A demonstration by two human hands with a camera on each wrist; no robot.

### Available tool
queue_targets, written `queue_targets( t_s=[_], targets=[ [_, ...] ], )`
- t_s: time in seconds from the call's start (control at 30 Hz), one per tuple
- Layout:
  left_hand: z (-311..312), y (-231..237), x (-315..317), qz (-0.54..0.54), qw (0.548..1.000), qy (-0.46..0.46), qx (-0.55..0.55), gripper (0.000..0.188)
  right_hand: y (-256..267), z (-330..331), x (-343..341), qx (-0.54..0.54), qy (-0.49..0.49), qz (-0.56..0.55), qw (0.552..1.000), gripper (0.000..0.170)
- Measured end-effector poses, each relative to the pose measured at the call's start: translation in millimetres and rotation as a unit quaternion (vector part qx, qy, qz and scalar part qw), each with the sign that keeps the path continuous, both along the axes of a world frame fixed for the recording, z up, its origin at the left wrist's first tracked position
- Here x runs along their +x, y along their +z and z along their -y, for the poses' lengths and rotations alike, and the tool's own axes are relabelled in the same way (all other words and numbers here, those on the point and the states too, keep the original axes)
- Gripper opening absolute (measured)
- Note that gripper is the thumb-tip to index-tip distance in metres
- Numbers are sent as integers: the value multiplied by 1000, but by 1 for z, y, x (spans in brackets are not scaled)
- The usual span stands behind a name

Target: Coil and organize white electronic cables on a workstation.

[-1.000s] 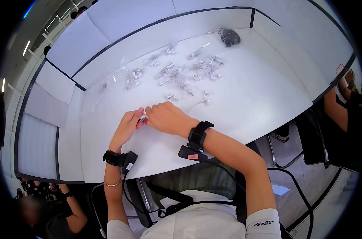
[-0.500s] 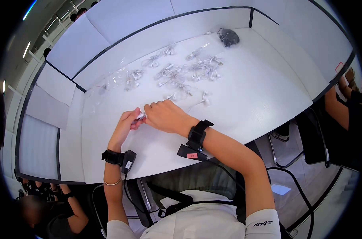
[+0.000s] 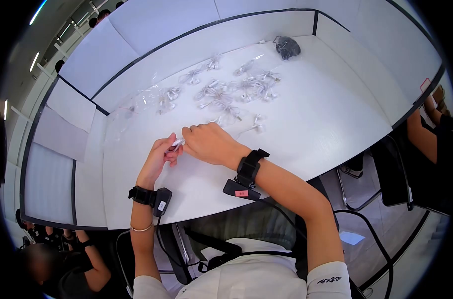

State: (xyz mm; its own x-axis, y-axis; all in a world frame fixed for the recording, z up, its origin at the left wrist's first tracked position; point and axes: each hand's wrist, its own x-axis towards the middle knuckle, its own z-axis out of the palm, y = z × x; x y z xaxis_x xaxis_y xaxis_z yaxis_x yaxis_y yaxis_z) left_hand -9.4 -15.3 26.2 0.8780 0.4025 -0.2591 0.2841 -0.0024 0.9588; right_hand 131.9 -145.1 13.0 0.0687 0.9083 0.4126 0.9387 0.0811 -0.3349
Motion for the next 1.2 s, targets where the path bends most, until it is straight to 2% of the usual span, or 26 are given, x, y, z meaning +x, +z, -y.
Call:
queue_targets(
  t_s=[0.27, 0.5, 0.57, 0.9, 1.0, 1.2],
  targets=[
    [0, -7, 1, 37, 999, 8, 4, 42, -2, 0, 1, 18, -6, -8, 1000, 16],
    [5, 0, 1, 14, 1000, 14, 2, 43, 2, 1, 1, 0, -10, -21, 1000, 17],
    [4, -2, 1, 19, 1000, 15, 9, 44, -2, -2, 2, 24, -10, -15, 1000, 16],
    [3, -7, 1, 47, 998, -29, 23, 49, 5, 2, 3, 14, -10, -30, 999, 17],
    [1, -11, 2, 39, 999, 7, 14, 46, 1, 1, 3, 23, -14, -24, 999, 17],
    [6, -11, 4, 53, 998, 20, 16, 43, 0, 1, 4, 24, -18, -27, 999, 17]
  ],
)
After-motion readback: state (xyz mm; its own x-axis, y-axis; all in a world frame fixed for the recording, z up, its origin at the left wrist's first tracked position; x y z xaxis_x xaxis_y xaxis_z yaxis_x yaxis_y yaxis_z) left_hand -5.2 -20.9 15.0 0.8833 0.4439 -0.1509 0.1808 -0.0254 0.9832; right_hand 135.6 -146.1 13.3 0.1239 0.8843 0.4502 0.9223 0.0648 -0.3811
